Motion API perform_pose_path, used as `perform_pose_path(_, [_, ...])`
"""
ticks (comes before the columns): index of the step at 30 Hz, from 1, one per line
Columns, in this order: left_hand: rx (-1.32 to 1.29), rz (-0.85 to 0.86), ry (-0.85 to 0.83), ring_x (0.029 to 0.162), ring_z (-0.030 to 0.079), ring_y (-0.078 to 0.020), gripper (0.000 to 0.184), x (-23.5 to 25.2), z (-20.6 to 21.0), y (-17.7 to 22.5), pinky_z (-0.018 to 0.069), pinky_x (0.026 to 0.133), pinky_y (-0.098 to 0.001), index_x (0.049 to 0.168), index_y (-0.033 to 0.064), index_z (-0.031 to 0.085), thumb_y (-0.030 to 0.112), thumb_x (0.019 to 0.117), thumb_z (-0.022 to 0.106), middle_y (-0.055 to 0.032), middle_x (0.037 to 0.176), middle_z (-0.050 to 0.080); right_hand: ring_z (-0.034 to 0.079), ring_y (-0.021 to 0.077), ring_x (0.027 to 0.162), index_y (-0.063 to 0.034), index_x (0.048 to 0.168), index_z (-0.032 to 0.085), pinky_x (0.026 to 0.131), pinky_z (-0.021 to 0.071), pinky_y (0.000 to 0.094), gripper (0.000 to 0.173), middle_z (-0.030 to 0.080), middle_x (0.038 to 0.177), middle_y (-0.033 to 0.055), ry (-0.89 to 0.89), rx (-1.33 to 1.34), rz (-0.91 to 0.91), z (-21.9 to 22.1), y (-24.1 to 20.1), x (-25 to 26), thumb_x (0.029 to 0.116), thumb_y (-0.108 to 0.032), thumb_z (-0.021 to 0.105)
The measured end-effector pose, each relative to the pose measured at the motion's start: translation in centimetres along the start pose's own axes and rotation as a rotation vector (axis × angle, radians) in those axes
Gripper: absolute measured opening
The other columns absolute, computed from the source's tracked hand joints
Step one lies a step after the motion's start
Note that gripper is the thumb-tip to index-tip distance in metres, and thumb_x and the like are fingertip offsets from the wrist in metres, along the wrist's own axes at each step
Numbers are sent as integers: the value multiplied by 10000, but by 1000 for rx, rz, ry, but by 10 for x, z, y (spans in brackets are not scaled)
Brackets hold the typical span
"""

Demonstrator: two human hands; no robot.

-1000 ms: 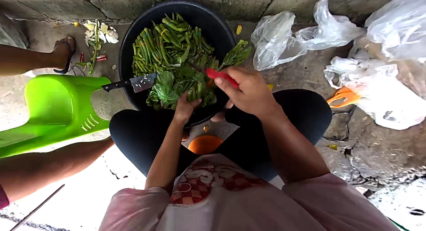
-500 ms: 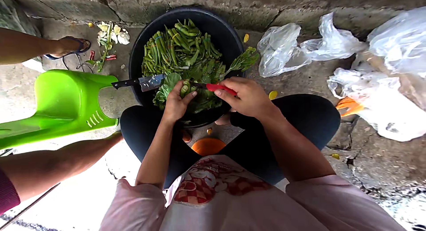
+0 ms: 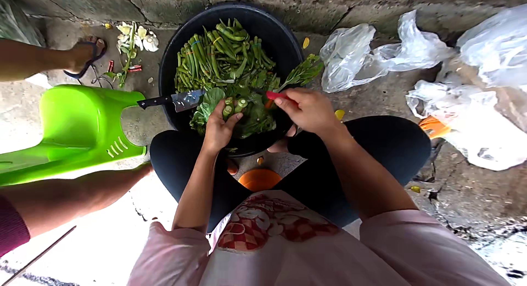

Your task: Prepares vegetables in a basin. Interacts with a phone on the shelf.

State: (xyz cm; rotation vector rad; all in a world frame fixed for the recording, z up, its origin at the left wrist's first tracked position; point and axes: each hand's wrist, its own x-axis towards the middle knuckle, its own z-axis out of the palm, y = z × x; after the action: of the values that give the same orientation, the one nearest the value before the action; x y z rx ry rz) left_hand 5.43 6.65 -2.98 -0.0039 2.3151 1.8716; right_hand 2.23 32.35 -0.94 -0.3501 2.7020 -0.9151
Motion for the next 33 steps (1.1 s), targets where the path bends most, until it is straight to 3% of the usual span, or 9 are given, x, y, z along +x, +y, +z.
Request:
perform_pose_path(4, [-164,-52,34,945,690,-84,308,3,0,-3,576,873,-276,1200,-7,556,-40,913,663,-47,1021,711,679,396,982,-52,1121,722,818,490,673,469,706,1031,195,-52,48,137,-4,9,4,1071,-457,491])
perform_pose_path(9, [-688,-226,60,886,722,-209,500,7,-4,-7,619,862,-421,1309,8,538,-105,841,671,-70,974,710,667,378,985,-40,1135,710,853,485,641,497,695,1019,205,-25,136,197,-6,2,10,1070,-474,476])
perform_pose_path(13, [-950,-217,67,831,733,-190,214,9,-17,-2,629,806,-380,1093,91,649,4,898,646,-56,908,737,652,437,1070,-34,1189,687,882,466,686,516,684,1098,245,-90,71,325,-1,5,24,1081,-480,450])
perform_pose_path(17, [-1140,-195,75,916,743,-245,116,7,-26,4,628,858,-413,974,125,641,56,899,695,-109,1004,737,629,507,1118,-7,1230,654,880,461,731,595,662,1155,300,-293,-69,449,26,13,33,1074,-534,426])
perform_pose_path(21, [-754,-170,80,676,677,-116,176,12,-31,4,611,682,-306,948,128,605,4,860,693,2,790,698,643,475,1037,9,1165,654,848,474,703,598,663,1072,283,-359,3,458,38,8,37,1054,-551,475])
perform_pose_path(24, [-172,-376,51,686,617,-102,280,32,-20,-5,563,680,-292,1122,-21,623,10,871,742,-39,832,649,646,377,909,-16,1134,671,806,487,633,504,661,965,214,-180,148,343,9,-15,28,1046,-495,538])
perform_pose_path(26, [58,-503,-63,789,650,-180,320,54,2,-28,572,772,-376,1166,-38,637,69,890,757,-128,975,678,630,223,823,-58,1140,690,769,509,489,448,665,923,117,-3,229,225,-16,-32,18,1041,-472,549])
perform_pose_path(29, [279,-697,-150,1086,652,-388,409,83,48,-87,517,959,-588,1223,-35,644,116,867,778,-252,1168,669,565,11,727,-74,1111,694,687,486,232,364,638,863,-5,203,298,41,-37,-39,4,1050,-400,546])
perform_pose_path(33, [441,-833,-113,1263,579,-449,570,95,98,-144,460,1056,-610,1395,-45,531,241,944,729,-311,1328,596,557,-14,703,-50,1117,689,639,468,158,311,637,860,6,309,302,-25,-49,-38,-3,1047,-333,578])
